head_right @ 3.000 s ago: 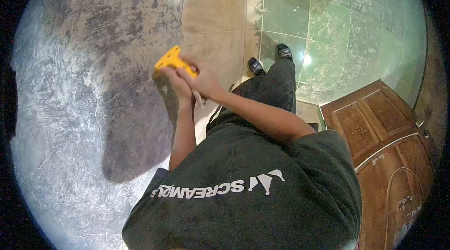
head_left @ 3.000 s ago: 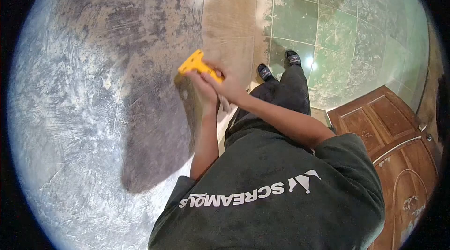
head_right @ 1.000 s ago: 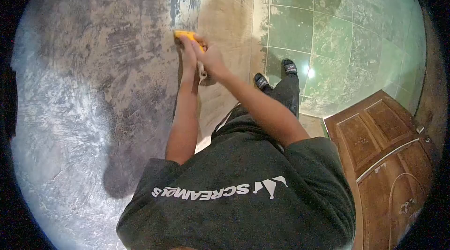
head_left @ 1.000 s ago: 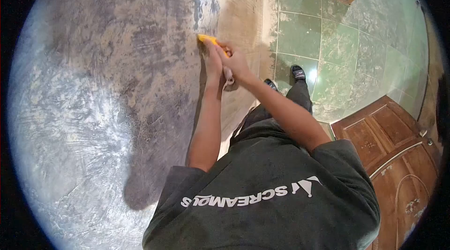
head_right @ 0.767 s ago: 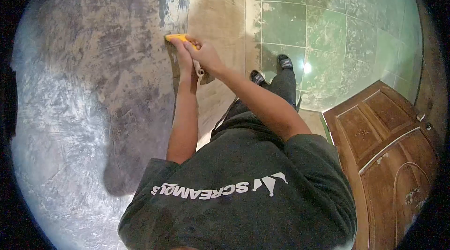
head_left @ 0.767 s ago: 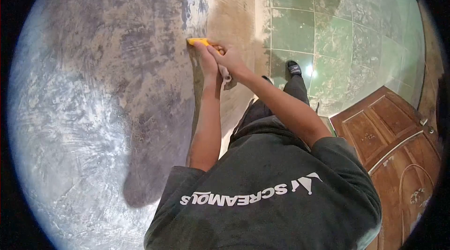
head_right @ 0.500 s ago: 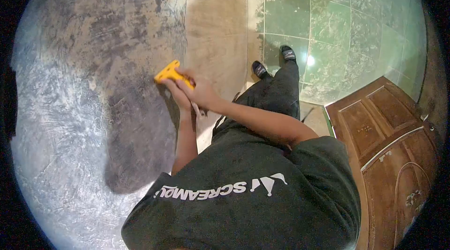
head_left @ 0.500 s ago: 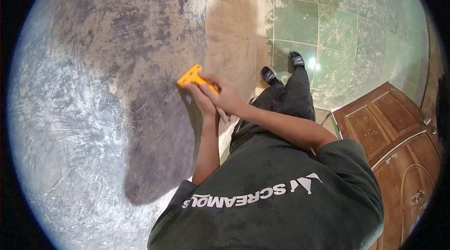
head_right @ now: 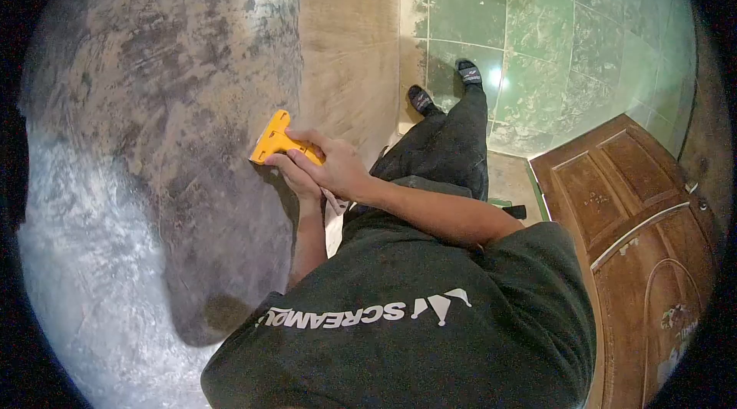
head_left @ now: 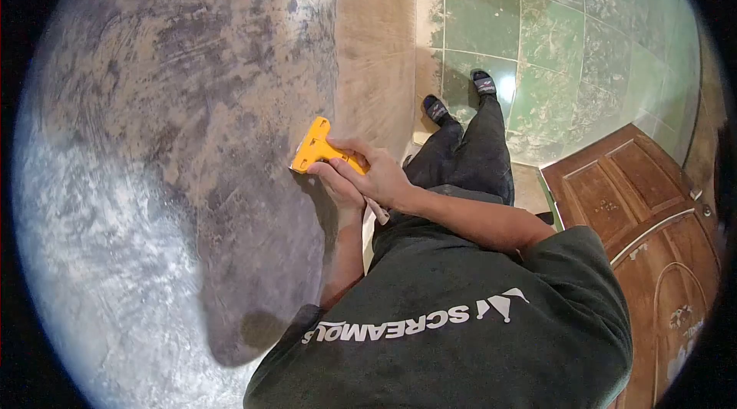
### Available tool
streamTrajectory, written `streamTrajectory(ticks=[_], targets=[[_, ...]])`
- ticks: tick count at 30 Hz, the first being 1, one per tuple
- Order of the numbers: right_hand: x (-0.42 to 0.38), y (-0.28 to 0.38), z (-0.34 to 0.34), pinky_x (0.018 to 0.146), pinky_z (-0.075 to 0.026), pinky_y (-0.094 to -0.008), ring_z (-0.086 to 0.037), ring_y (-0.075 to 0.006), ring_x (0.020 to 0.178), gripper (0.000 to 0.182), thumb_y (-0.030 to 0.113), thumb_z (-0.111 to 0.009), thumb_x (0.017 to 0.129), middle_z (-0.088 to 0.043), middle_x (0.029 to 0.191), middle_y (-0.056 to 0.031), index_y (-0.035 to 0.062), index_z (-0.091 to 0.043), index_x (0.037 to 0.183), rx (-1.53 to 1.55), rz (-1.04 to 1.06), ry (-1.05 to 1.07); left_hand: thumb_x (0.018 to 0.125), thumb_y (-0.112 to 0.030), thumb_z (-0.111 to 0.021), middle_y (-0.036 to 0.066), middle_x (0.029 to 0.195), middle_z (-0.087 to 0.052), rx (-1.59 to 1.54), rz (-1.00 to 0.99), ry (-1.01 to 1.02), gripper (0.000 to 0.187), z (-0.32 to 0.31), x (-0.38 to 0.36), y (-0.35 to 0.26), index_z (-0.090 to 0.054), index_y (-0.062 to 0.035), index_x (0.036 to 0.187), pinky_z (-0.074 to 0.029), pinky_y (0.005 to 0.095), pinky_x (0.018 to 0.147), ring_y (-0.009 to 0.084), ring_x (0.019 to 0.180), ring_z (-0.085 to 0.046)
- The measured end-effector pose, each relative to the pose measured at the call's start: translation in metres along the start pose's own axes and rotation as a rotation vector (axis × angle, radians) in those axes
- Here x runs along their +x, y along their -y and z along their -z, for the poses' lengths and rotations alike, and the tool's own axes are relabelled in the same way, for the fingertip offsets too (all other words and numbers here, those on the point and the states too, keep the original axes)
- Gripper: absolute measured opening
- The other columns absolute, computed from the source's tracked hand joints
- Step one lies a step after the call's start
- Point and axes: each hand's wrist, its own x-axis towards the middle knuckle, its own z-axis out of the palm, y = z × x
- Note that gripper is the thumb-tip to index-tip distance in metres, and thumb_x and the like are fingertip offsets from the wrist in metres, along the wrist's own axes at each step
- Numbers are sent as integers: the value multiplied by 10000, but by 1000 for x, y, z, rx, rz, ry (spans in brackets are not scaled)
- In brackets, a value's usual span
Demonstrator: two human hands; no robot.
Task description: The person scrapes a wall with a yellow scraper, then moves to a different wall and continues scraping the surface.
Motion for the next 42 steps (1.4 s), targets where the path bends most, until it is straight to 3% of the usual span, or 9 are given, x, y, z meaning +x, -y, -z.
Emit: streamTrajectory(ticks=[2,3,5,6,12,17,35,38,42], targets=[[7,-7,-3,838,-521,-333,-684,-236,968,397,316,-633,933,-697,1051,-176,118,-605,1277,8,36,-44,939,-741,-166,72,1125,-537,-707,560,54,868,16,15,6,-431,-31,1362,-442,322,883,198,980,-534],[11,-5,-3,832,-520,-346,-685,-258,964,406,334,-640,924,-695,1047,-185,114,-610,1263,19,78,-88,939,-741,-166,72,1125,-537,-708,567,49,868,12,21,10,-431,-31,1362,-442,322,883,198,980,-534],[22,-3,0,829,-514,-336,-677,-233,953,410,326,-642,924,-696,1040,-168,107,-605,1268,89,47,-103,955,-717,-199,73,1137,-535,345,-2,274,831,4,28,19,-442,-26,1349,-433,328,902,196,1016,-521],[34,1,5,827,-509,-325,-669,-208,942,413,318,-645,924,-697,1032,-151,100,-601,1272,154,43,-132,1028,-479,-161,236,982,-643,518,-76,168,679,-24,27,-24,-613,24,967,-434,474,859,405,981,-582],[100,-16,35,652,-453,-256,-514,-97,718,395,339,-675,911,-592,774,-28,117,-639,1236,-17,64,-319,1016,-580,-206,167,941,-647,207,32,133,723,-99,89,5,-591,30,1055,-464,416,836,302,922,-615],[141,-22,64,704,-496,-307,-612,-175,772,436,370,-676,889,-676,884,-116,71,-641,1205,68,58,-298,986,-659,-229,107,878,-651,228,72,308,777,-139,97,-40,-591,27,1044,-480,337,792,228,855,-623],[9,-14,1,786,-525,-362,-682,-290,878,452,414,-643,903,-696,995,-176,124,-624,1249,-13,11,-62,940,-724,-48,90,1059,-593,35,150,158,868,-5,5,5,-528,-31,1145,-441,375,863,248,965,-578],[19,-30,-4,707,-510,-299,-646,-194,734,406,303,-662,921,-685,878,-161,93,-605,1264,-41,207,-166,977,-657,-52,139,1136,-584,-251,267,-98,824,-21,13,21,-516,-20,1219,-421,402,912,276,1029,-572],[39,-17,12,750,-508,-307,-652,-215,777,411,305,-662,920,-687,936,-164,90,-602,1265,54,110,-108,945,-733,-216,31,1108,-512,-193,159,55,789,-19,38,49,-454,-69,1300,-406,295,911,170,986,-504]])
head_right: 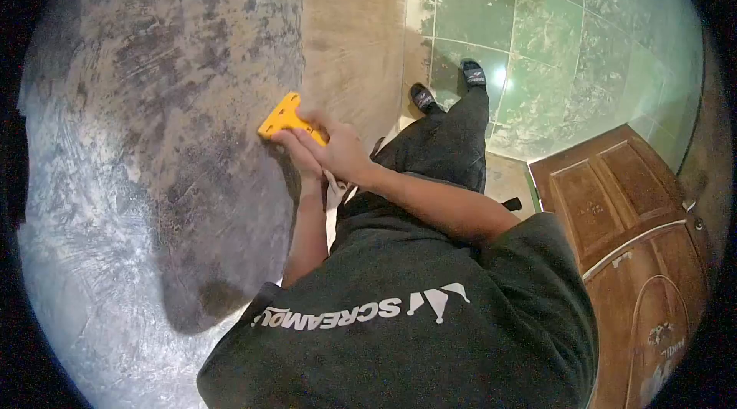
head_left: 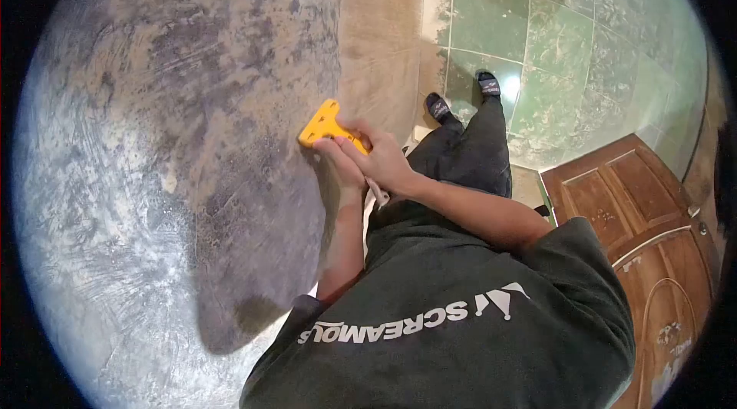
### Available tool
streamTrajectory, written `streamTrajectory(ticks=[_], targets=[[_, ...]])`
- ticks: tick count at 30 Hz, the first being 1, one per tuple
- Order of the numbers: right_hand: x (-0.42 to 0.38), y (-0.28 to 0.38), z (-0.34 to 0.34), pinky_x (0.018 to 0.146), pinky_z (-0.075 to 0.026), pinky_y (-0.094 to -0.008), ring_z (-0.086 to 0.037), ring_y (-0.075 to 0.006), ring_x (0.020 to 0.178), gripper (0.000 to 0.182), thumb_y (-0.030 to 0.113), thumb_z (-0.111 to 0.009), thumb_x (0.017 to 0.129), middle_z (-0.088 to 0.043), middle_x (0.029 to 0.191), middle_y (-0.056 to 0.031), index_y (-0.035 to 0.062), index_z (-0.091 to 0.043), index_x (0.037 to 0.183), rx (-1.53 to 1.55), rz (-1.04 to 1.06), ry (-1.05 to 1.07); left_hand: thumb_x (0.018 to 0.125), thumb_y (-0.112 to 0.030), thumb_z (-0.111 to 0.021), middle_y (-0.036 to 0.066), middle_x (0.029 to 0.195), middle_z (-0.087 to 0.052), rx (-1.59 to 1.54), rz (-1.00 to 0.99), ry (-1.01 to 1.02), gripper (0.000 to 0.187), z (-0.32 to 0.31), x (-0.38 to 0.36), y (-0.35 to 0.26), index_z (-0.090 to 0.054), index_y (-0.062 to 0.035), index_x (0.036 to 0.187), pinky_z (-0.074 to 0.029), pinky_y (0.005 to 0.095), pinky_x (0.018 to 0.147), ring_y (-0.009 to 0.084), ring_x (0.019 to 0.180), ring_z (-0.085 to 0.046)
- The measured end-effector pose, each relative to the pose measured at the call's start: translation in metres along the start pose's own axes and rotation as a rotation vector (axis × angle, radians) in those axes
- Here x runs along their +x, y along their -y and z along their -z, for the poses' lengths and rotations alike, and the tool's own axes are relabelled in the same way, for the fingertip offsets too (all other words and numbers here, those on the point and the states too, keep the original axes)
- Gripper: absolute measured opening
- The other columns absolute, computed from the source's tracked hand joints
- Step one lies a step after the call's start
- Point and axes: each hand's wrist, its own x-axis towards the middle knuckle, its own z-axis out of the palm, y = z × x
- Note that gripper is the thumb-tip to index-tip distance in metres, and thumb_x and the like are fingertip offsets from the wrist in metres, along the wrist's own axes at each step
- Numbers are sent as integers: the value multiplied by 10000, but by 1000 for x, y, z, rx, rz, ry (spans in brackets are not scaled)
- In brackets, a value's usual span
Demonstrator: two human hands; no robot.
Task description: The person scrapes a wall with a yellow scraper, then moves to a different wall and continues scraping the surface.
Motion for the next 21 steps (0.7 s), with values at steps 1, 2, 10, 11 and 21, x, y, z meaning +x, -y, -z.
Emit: streamTrajectory(ticks=[1,2,10,11,21], targets=[[10,-13,0,782,-512,-329,-667,-238,838,437,351,-655,913,-692,974,-173,87,-601,1256,-3,-13,-38,989,-632,-201,111,1133,-541,242,-120,30,726,-7,14,2,-471,-24,1281,-416,350,918,243,1011,-529],[13,-26,-1,815,-517,-352,-683,-261,900,466,397,-649,905,-697,1013,-181,84,-600,1247,-6,-39,-64,1032,-531,-186,190,1158,-569,489,-228,47,669,-11,23,5,-487,21,1262,-426,404,925,315,1035,-555],[101,-50,55,719,-503,-294,-652,-167,814,480,407,-667,878,-706,913,-132,21,-663,1163,92,-123,-167,929,-750,-268,25,733,-583,168,143,250,760,-125,83,-7,-580,-64,1026,-478,294,682,172,701,-568],[96,-45,55,719,-503,-294,-652,-167,814,480,407,-667,878,-706,913,-132,21,-663,1163,97,-116,-172,929,-750,-268,25,733,-583,171,136,256,760,-126,65,-22,-580,-64,1026,-478,294,682,172,701,-568],[-39,-11,-6,674,-472,-304,-547,-163,707,437,354,-691,881,-594,775,-80,111,-639,1240,-18,6,9,914,-779,-176,9,793,-517,-113,-18,199,777,-5,-46,-37,-536,-93,965,-432,270,632,149,682,-502]])
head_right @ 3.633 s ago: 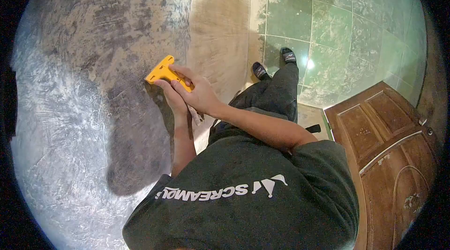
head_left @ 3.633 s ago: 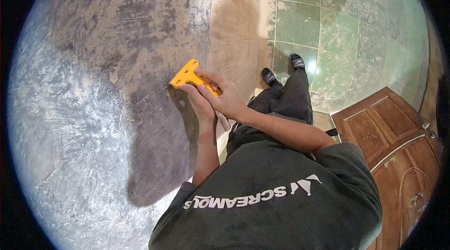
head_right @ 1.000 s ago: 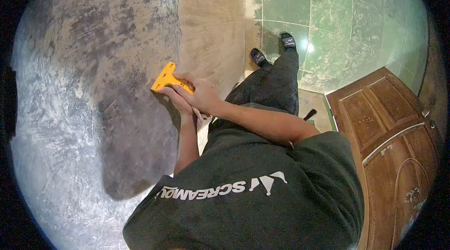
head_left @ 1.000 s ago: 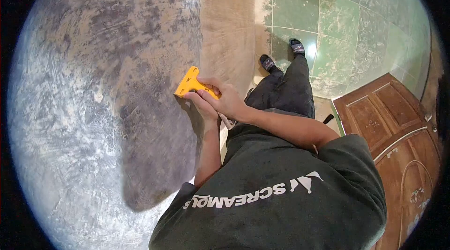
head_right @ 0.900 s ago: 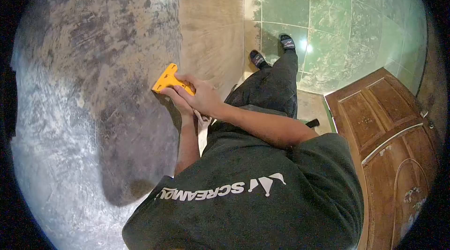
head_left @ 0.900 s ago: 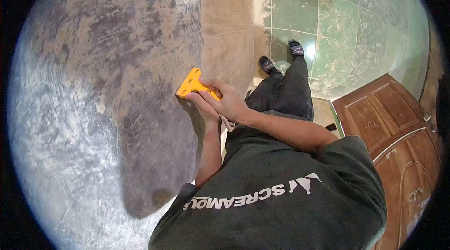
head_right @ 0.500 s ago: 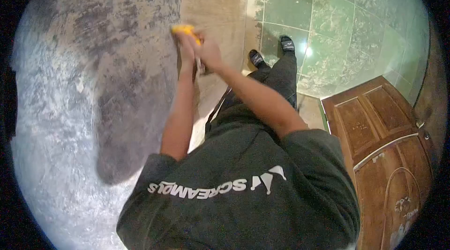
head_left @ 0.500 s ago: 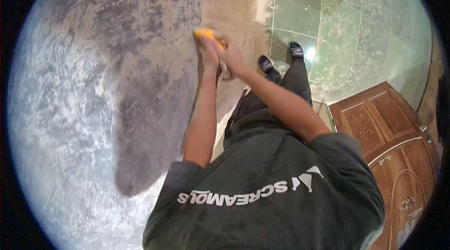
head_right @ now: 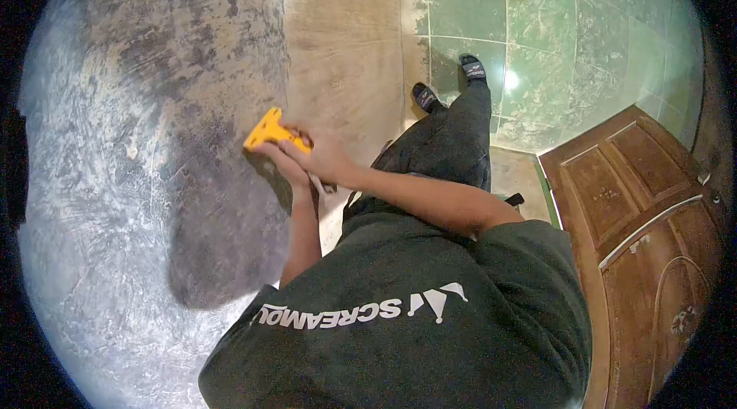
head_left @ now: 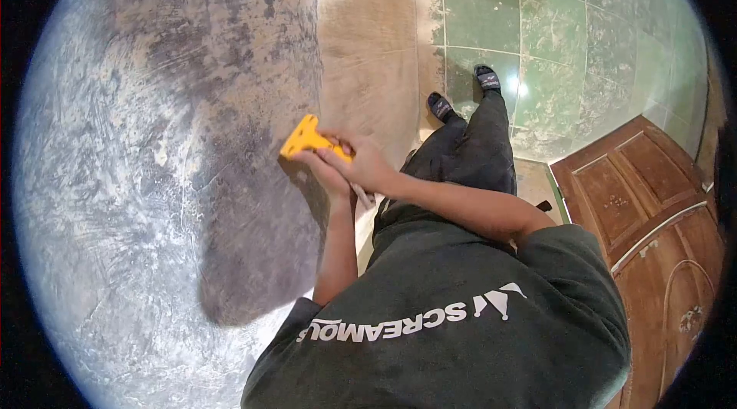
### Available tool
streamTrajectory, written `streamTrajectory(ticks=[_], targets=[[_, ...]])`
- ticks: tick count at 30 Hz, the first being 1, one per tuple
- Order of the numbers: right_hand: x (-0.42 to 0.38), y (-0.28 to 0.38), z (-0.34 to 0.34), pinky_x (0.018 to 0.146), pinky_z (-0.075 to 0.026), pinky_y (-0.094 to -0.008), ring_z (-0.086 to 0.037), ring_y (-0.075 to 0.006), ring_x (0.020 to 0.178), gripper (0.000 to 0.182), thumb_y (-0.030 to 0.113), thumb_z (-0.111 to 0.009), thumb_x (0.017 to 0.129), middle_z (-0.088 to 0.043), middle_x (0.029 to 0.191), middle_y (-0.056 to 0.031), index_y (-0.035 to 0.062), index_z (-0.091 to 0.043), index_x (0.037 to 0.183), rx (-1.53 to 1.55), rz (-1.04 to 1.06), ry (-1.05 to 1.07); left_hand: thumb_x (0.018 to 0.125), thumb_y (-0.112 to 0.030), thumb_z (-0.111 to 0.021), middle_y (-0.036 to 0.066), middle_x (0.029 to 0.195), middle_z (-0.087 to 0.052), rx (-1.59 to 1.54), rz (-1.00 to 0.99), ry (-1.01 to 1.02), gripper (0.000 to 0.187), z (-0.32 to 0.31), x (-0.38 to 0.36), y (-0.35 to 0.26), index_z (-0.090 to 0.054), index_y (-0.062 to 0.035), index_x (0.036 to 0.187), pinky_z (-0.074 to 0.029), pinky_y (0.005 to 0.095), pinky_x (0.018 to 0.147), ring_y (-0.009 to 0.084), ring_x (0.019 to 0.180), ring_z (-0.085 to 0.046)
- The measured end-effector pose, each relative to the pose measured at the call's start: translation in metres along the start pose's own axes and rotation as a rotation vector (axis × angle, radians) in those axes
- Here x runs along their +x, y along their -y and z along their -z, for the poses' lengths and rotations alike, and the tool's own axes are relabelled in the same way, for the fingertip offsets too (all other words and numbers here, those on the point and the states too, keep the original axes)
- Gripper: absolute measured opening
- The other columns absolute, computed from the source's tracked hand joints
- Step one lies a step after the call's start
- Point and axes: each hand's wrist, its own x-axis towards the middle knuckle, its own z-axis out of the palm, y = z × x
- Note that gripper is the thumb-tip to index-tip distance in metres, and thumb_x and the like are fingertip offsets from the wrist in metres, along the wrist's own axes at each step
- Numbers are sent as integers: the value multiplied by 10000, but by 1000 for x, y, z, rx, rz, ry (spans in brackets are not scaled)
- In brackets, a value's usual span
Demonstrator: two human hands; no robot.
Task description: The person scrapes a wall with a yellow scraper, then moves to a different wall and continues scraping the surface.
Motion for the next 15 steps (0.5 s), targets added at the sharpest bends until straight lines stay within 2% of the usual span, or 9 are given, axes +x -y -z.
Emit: streamTrajectory(ticks=[2,3,6,9,12,15], targets=[[-10,12,-3,659,-467,-302,-535,-160,687,431,343,-689,883,-578,756,-79,110,-637,1241,11,-47,28,891,-800,-95,29,785,-499,130,39,-53,810,2,-14,-10,-484,-90,897,-428,271,662,158,702,-484],[-11,18,-3,650,-464,-301,-533,-160,675,425,339,-683,888,-580,755,-81,107,-633,1241,16,-61,14,905,-781,-93,38,780,-506,153,-9,41,806,11,-9,-11,-484,-77,895,-433,278,666,165,704,-500],[-2,18,-8,641,-465,-301,-539,-162,662,410,329,-678,896,-597,763,-86,100,-632,1233,31,-78,-33,919,-764,-97,44,784,-518,206,63,-15,798,17,2,-7,-484,-67,897,-439,286,675,167,717,-524],[18,16,-3,652,-473,-305,-560,-165,672,400,323,-679,899,-628,779,-97,94,-631,1224,1,-113,-53,926,-756,-109,45,797,-534,246,13,18,790,2,15,-7,-487,-62,902,-446,292,682,171,726,-545],[34,15,5,674,-483,-307,-580,-160,695,394,317,-687,897,-650,794,-102,88,-633,1212,2,-147,-67,930,-752,-111,42,799,-539,319,56,-41,788,-15,33,-4,-491,-62,908,-447,292,679,172,721,-547],[48,13,11,693,-489,-307,-590,-151,716,388,320,-692,895,-658,806,-98,85,-641,1199,31,-131,-85,937,-744,-113,40,797,-537,267,77,-50,787,-24,41,-1,-497,-57,909,-446,286,671,170,708,-543]])
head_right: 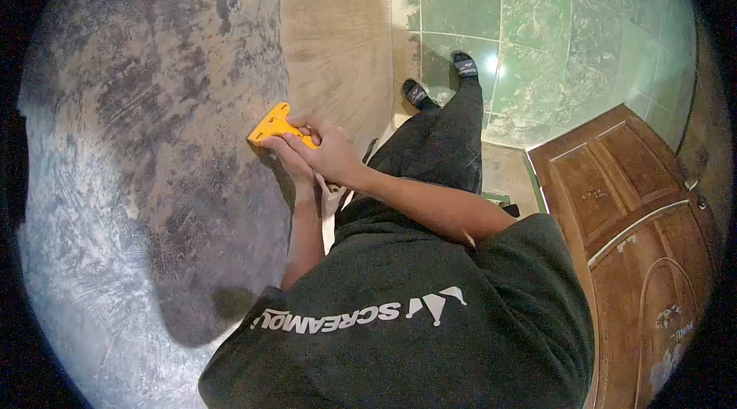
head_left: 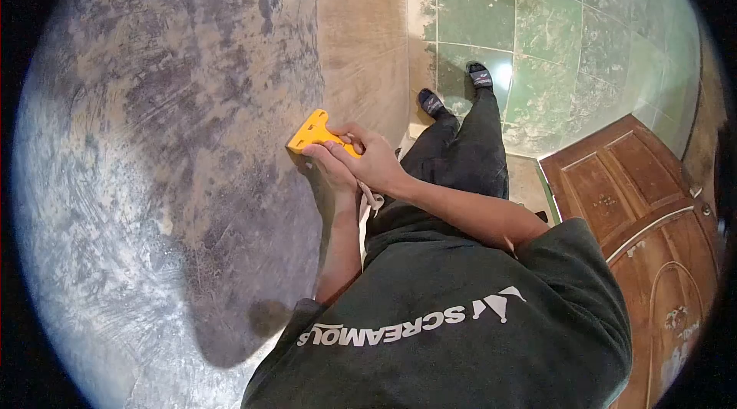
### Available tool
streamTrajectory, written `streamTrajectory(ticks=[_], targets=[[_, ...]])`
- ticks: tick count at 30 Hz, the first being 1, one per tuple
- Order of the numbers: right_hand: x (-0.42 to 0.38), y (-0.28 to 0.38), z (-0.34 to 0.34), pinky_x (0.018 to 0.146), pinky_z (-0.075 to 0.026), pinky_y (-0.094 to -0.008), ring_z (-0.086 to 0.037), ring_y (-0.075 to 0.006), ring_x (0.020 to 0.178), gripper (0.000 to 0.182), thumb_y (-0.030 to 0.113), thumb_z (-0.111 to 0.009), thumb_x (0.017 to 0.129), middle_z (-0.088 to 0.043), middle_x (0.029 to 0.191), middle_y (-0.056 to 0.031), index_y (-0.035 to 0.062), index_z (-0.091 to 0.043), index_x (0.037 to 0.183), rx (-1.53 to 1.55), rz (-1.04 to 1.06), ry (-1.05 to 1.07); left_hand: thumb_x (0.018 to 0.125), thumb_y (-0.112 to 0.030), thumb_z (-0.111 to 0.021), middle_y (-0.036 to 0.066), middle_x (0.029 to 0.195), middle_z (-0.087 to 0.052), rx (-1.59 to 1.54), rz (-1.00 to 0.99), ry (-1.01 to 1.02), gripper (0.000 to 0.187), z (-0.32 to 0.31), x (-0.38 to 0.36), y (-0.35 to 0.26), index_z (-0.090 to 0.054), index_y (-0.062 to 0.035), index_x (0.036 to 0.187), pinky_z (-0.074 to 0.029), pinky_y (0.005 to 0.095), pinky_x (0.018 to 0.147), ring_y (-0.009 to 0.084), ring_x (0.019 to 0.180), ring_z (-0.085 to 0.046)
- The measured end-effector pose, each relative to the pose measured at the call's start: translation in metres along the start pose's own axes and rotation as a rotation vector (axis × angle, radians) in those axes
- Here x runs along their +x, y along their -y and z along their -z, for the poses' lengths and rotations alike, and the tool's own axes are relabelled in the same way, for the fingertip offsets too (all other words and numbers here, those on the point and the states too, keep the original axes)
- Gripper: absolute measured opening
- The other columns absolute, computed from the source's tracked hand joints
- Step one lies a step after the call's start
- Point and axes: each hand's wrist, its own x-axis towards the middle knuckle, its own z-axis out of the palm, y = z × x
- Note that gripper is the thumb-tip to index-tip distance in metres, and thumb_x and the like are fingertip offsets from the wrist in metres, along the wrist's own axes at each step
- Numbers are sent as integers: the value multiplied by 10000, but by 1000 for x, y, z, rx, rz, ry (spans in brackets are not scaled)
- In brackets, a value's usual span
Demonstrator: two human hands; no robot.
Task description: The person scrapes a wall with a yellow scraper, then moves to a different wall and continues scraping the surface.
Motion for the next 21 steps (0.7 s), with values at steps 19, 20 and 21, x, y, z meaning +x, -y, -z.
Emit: streamTrajectory(ticks=[19,20,21], targets=[[-53,-18,-20,580,-446,-339,-519,-186,613,419,372,-684,876,-512,664,-78,129,-617,1210,47,88,50,918,-765,-119,39,809,-563,5,-123,-5,826,35,-52,1,-545,-57,919,-451,272,682,162,707,-544],[-53,-17,-19,580,-446,-339,-519,-186,613,419,372,-684,876,-512,664,-78,129,-617,1210,47,86,42,933,-743,-106,44,807,-549,14,-113,11,808,38,-51,3,-528,-55,905,-446,286,699,171,710,-540],[-52,-12,-16,631,-465,-322,-543,-172,660,414,359,-681,886,-572,735,-90,116,-619,1215,14,18,70,949,-722,-92,49,804,-534,22,-103,27,791,38,-47,4,-511,-54,891,-441,299,716,181,713,-537]])
